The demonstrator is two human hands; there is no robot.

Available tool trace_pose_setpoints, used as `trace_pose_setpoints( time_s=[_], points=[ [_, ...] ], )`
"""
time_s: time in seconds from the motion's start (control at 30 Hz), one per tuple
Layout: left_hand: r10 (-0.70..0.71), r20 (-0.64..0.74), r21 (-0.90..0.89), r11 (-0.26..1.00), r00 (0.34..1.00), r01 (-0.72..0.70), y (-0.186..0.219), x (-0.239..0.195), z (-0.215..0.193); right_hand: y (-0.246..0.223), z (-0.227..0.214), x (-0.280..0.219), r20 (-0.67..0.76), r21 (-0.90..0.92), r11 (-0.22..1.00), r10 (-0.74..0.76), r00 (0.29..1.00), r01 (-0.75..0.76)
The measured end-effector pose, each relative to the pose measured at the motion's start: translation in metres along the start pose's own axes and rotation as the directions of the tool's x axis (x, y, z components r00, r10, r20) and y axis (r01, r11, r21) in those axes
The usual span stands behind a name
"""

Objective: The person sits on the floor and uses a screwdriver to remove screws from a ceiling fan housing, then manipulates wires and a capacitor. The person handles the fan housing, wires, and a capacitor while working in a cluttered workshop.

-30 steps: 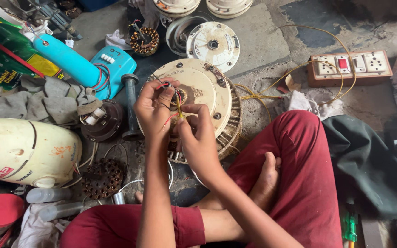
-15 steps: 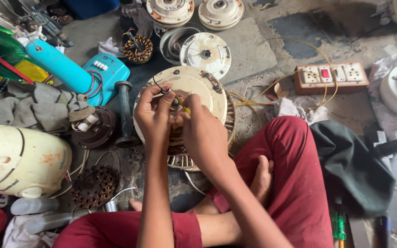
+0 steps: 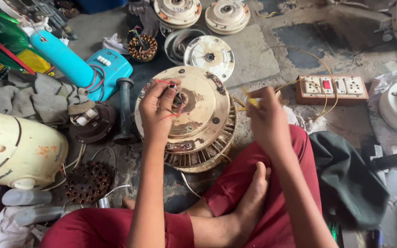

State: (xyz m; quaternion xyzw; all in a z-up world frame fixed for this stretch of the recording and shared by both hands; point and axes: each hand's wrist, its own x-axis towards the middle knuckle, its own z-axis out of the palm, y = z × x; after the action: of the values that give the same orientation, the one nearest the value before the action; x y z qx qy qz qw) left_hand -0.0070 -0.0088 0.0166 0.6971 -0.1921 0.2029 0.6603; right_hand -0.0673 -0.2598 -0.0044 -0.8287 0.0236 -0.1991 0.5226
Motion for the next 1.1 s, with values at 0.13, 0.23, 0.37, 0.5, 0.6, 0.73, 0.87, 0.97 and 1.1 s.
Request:
trace_pose_setpoints(
  time_s=[0.13, 0.23, 0.37, 0.5, 0.6, 0.73, 0.87, 0.97, 1.1],
  points=[
    [-0.072, 0.018, -0.028, 0.997, 0.997, 0.073, 0.001, -0.004, -0.006, -0.027, 0.021, -0.003, 0.215, 0.332, 0.943, -0.095, 0.972, 0.018],
    [-0.075, 0.041, -0.037, 0.996, 0.996, 0.076, 0.000, -0.006, -0.008, -0.044, 0.028, -0.003, 0.301, 0.356, 0.934, -0.089, 0.950, -0.025],
    [-0.128, 0.023, -0.062, 0.990, 0.992, 0.129, -0.001, -0.003, -0.006, -0.052, 0.036, -0.007, 0.401, 0.427, 0.898, -0.084, 0.912, -0.105],
    [-0.117, 0.021, -0.027, 0.993, 0.993, 0.117, 0.001, -0.004, -0.007, -0.057, 0.043, -0.008, 0.386, 0.383, 0.923, -0.113, 0.916, -0.048],
    [-0.096, 0.009, -0.025, 0.995, 0.995, 0.096, 0.002, -0.007, -0.007, -0.066, 0.043, -0.007, 0.386, 0.300, 0.953, -0.088, 0.918, -0.035],
    [-0.123, -0.010, -0.053, 0.991, 0.992, 0.123, 0.001, -0.006, -0.005, -0.076, 0.041, -0.004, 0.386, 0.315, 0.949, -0.149, 0.910, 0.021],
    [-0.128, -0.020, -0.015, 0.992, 0.992, 0.128, 0.002, -0.007, -0.005, -0.080, 0.042, -0.005, 0.383, 0.242, 0.970, -0.099, 0.919, 0.004],
    [-0.077, -0.018, -0.014, 0.997, 0.997, 0.076, 0.001, -0.006, -0.004, -0.076, 0.042, -0.007, 0.381, 0.273, 0.958, -0.027, 0.924, -0.085],
    [-0.064, -0.030, -0.024, 0.998, 0.997, 0.063, -0.001, -0.008, -0.004, -0.066, 0.041, -0.008, 0.374, 0.341, 0.933, -0.026, 0.927, -0.112]
  ],
)
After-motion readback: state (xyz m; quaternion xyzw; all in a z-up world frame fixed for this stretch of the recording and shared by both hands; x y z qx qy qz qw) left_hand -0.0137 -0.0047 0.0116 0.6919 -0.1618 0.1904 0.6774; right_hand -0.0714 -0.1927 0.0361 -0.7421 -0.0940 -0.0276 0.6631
